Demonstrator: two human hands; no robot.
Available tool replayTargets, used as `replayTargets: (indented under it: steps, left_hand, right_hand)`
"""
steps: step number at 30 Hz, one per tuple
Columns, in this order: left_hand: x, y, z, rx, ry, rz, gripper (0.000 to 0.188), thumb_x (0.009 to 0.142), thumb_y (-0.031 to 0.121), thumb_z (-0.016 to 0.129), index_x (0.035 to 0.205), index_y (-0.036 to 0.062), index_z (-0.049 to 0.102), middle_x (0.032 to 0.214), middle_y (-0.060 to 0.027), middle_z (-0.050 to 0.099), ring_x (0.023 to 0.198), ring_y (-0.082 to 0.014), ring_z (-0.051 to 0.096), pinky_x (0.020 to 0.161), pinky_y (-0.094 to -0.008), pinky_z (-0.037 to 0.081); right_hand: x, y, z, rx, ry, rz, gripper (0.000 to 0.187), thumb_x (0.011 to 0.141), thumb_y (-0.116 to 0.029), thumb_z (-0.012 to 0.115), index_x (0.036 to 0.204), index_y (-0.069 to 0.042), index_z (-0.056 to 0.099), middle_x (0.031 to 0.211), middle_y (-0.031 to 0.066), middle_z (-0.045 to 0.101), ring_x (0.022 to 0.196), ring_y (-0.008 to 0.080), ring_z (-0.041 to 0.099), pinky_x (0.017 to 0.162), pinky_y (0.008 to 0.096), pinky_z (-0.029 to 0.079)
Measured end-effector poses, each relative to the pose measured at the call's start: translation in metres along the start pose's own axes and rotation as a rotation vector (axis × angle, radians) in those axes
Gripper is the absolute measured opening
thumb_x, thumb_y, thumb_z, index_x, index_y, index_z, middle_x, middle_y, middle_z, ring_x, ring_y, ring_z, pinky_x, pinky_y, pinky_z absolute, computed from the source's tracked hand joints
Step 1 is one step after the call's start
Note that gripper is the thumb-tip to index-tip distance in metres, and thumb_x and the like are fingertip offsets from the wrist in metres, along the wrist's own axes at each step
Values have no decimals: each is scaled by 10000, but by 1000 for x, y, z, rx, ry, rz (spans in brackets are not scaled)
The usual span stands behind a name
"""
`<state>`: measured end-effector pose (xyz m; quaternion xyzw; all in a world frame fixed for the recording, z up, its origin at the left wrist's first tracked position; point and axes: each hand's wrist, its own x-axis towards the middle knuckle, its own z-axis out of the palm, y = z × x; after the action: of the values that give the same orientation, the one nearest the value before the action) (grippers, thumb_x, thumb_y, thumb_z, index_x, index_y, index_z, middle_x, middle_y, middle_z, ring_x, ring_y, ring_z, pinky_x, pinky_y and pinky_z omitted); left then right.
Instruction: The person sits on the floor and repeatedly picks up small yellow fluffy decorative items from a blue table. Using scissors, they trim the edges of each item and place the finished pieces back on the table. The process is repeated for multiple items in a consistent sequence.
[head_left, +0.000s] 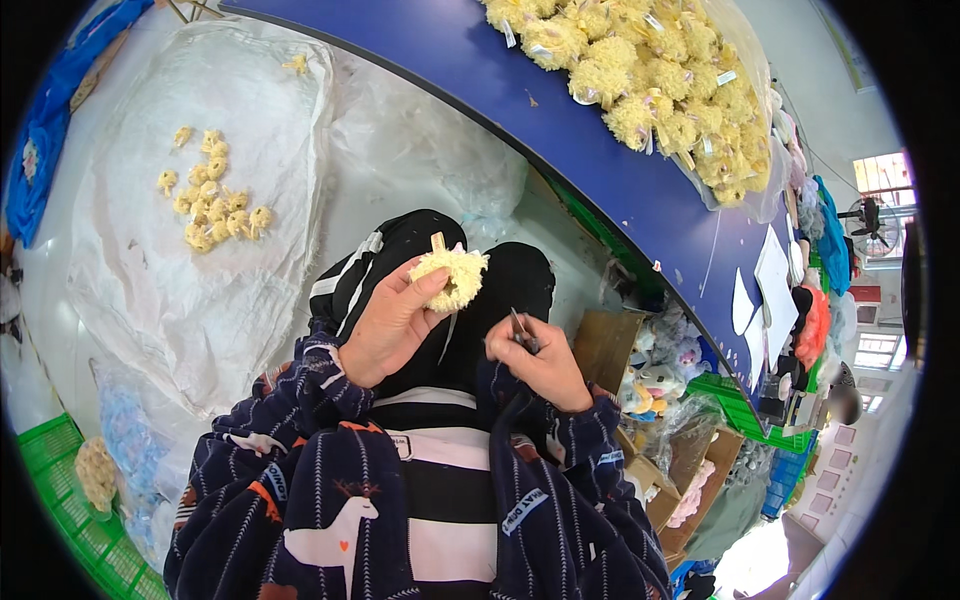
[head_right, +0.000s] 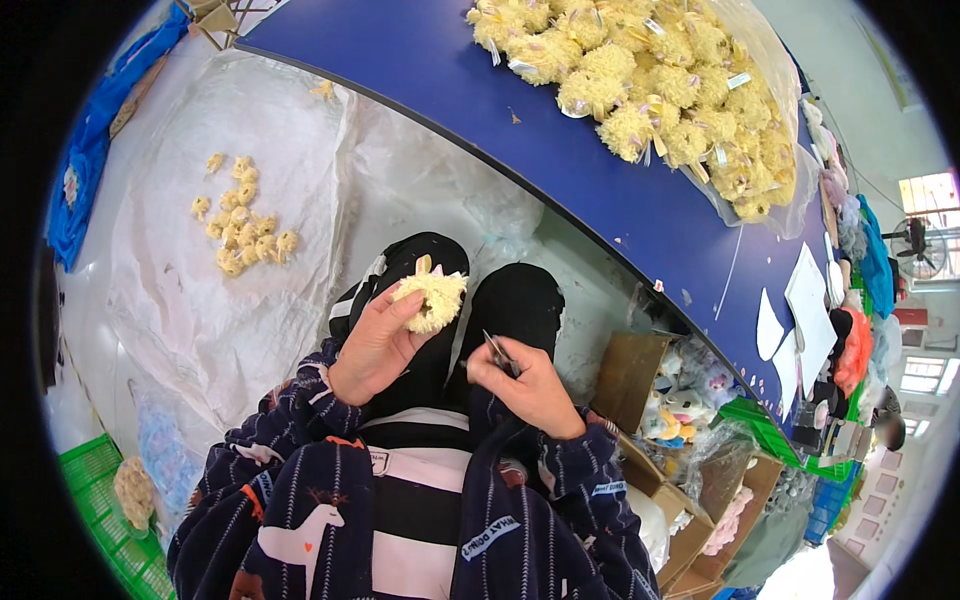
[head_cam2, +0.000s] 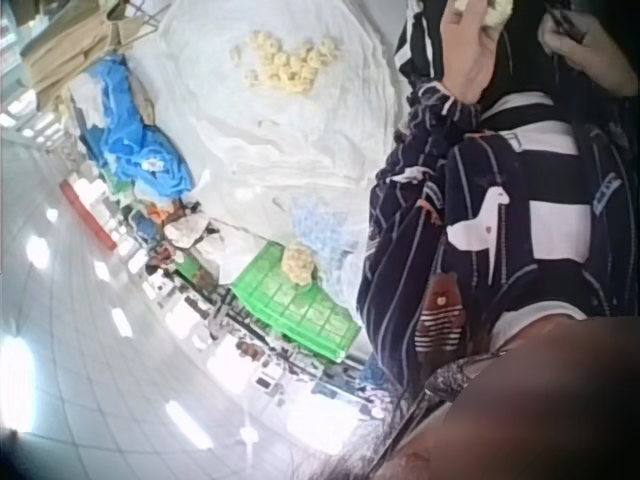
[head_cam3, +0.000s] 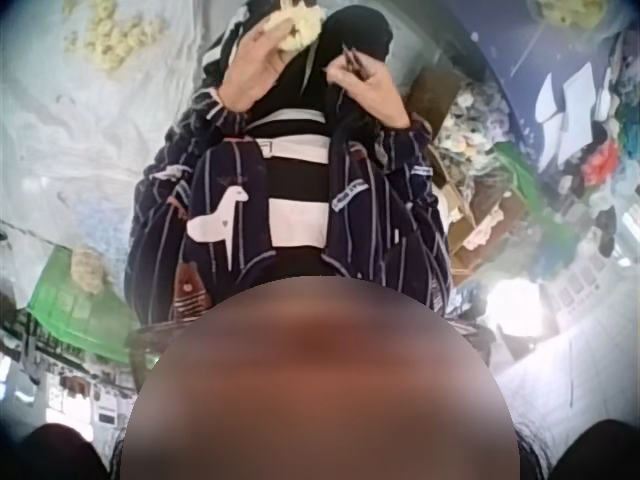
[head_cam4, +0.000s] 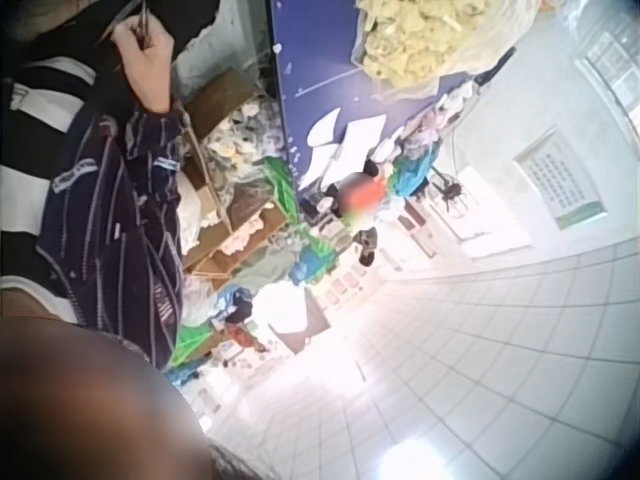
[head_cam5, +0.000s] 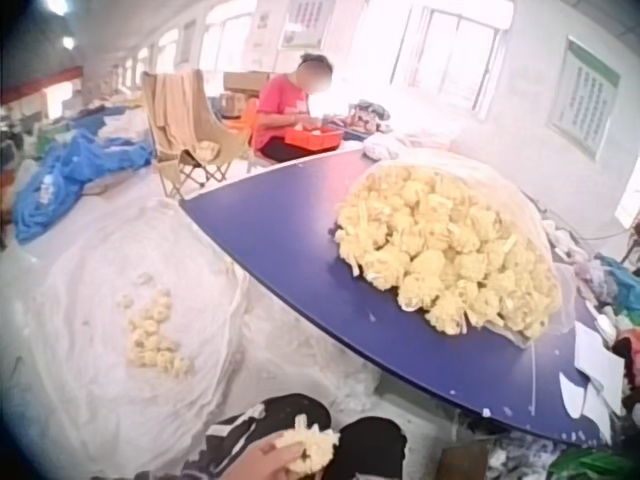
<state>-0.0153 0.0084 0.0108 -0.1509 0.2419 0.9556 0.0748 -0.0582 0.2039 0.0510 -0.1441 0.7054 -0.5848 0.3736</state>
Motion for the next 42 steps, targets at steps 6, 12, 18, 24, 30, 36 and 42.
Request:
replayTargets:
  steps: [6, 12, 18, 24, 30, 36, 42]
  left_hand:
    - [0, 1, 4, 16, -5, -11, 289, 921, 118, 530, 1183, 0, 496, 1135, -82, 576, 1027, -144, 577, 899, -275, 479]
    - [-5, -5, 3, 299, 8, 117, 379, 863, 29, 583, 1218, -32, 466, 1127, -87, 578, 1026, -143, 570, 892, -273, 469]
    - [-8, -10, -4, 626, -146, 282, 410, 809, -74, 553, 1206, -9, 477, 1192, -105, 553, 1026, -162, 571, 914, -299, 450]
    - [-11, -10, -7, 965, -152, 455, 338, 769, -66, 590, 1093, 3, 524, 1170, -130, 572, 987, -152, 579, 837, -277, 473]
    - [-8, -3, -5, 821, -281, 391, 348, 744, -102, 580, 1081, -28, 538, 1184, -129, 552, 1013, -169, 558, 878, -285, 449]
    - [-9, 4, -5, 863, -303, 299, 334, 776, -85, 540, 1106, -41, 533, 1113, -111, 565, 1007, -180, 556, 890, -292, 436]
    - [-12, 62, -11, 1233, -154, 615, 246, 776, -72, 566, 1005, 1, 617, 1064, -153, 612, 964, -250, 601, 859, -310, 457]
  right_hand:
    - [4, 6, 12, -522, 367, -449, 378, 767, -102, 690, 1124, -22, 593, 914, 87, 587, 698, 171, 590, 622, 265, 482]
    - [11, 13, 21, -708, 423, -622, 338, 719, -106, 739, 1029, -17, 637, 840, 100, 609, 681, 202, 606, 585, 291, 494]
    - [4, 5, 7, -23, 396, -360, 435, 725, -82, 717, 1127, 5, 573, 884, 39, 557, 668, 41, 453, 541, 177, 359]
    - [24, -11, 18, -275, 324, -387, 261, 766, -16, 677, 1012, 7, 591, 891, 21, 542, 682, 72, 470, 585, 205, 367]
    - [22, 6, 21, 370, 300, -177, 133, 854, -118, 641, 895, -8, 578, 718, -9, 540, 550, 40, 427, 485, 190, 323]
    - [21, 4, 31, 434, 438, -159, 125, 875, -117, 616, 924, -8, 581, 733, -21, 521, 588, 27, 439, 513, 173, 337]
    - [39, -38, -14, -250, 692, -532, 89, 823, -34, 646, 859, 20, 586, 836, 37, 565, 713, 70, 504, 603, 206, 409]
